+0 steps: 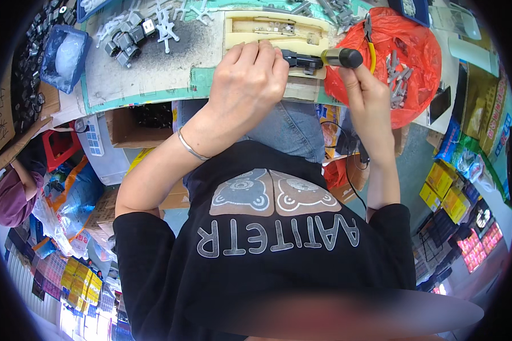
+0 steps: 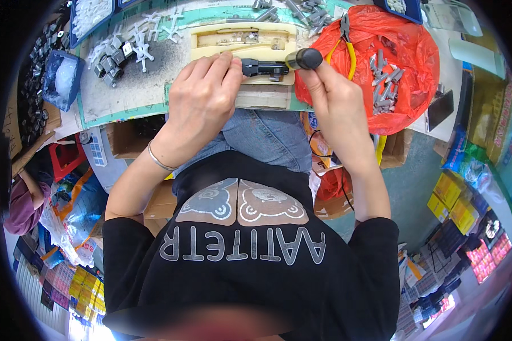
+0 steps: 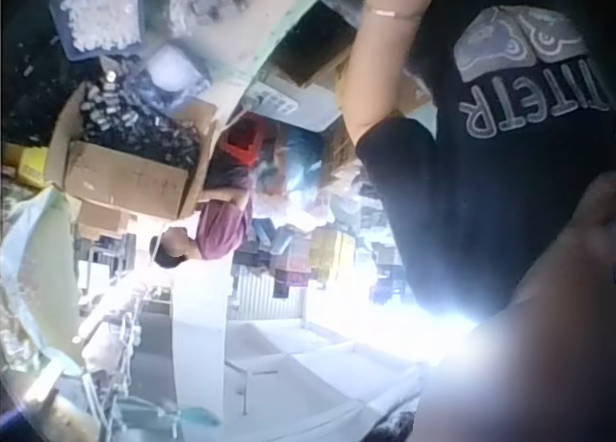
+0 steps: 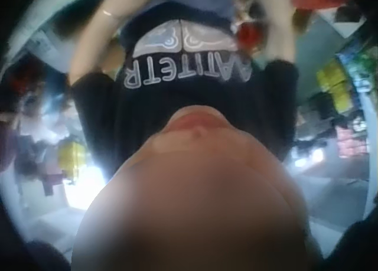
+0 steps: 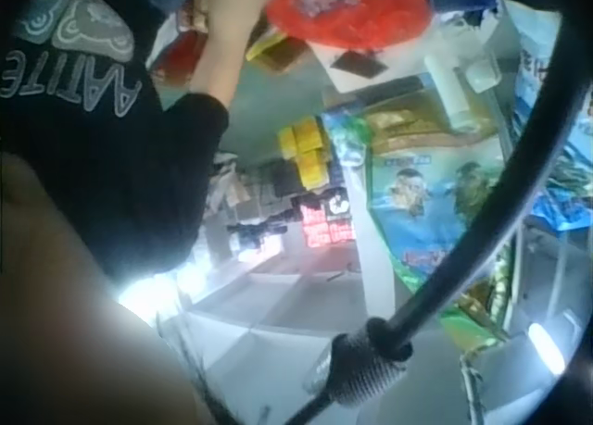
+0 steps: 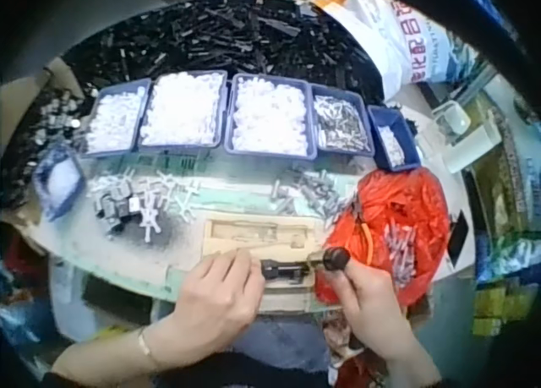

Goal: The person assembles small electronic and plastic components into a device housing at a workbench, securing them with screws using a screwdriver and pliers.

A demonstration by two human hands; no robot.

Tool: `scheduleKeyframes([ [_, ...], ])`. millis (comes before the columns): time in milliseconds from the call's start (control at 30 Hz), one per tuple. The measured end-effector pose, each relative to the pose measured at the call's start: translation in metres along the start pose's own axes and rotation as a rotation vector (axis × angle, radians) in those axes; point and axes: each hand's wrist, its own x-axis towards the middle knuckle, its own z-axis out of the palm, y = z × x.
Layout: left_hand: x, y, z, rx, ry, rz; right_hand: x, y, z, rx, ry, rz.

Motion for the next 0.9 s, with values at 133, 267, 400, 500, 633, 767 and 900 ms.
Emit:
scheduleKeyframes([
  [133,-0.003,0.0,0.0,-0.028,0.009,-0.023,-0.005,-0.012,-0.006,0.079,0.053,-0.033],
  [267,-0.007,0.001,0.004,-0.009,0.044,-0.025,0.0,-0.015,0.003,-0.059,-0.044,-0.217],
  [400,-0.01,0.001,0.005,0.029,0.085,-0.006,-0.011,-0.035,-0.004,0.163,0.11,-0.192],
  [500,-0.012,0.001,0.007,0.034,0.087,0.0,-0.005,-0.012,0.014,-0.124,-0.081,-0.265],
  [633,-0.013,0.0,0.008,0.056,0.115,0.011,-0.012,-0.021,-0.006,0.056,0.043,-0.083],
  [767,-0.013,0.001,0.01,0.037,0.128,0.015,-0.004,-0.001,0.017,-0.08,-0.051,-0.297],
  [900,-0.015,0.001,0.01,0.051,0.107,0.003,-0.009,-0.022,-0.001,0.07,0.063,-0.114],
])
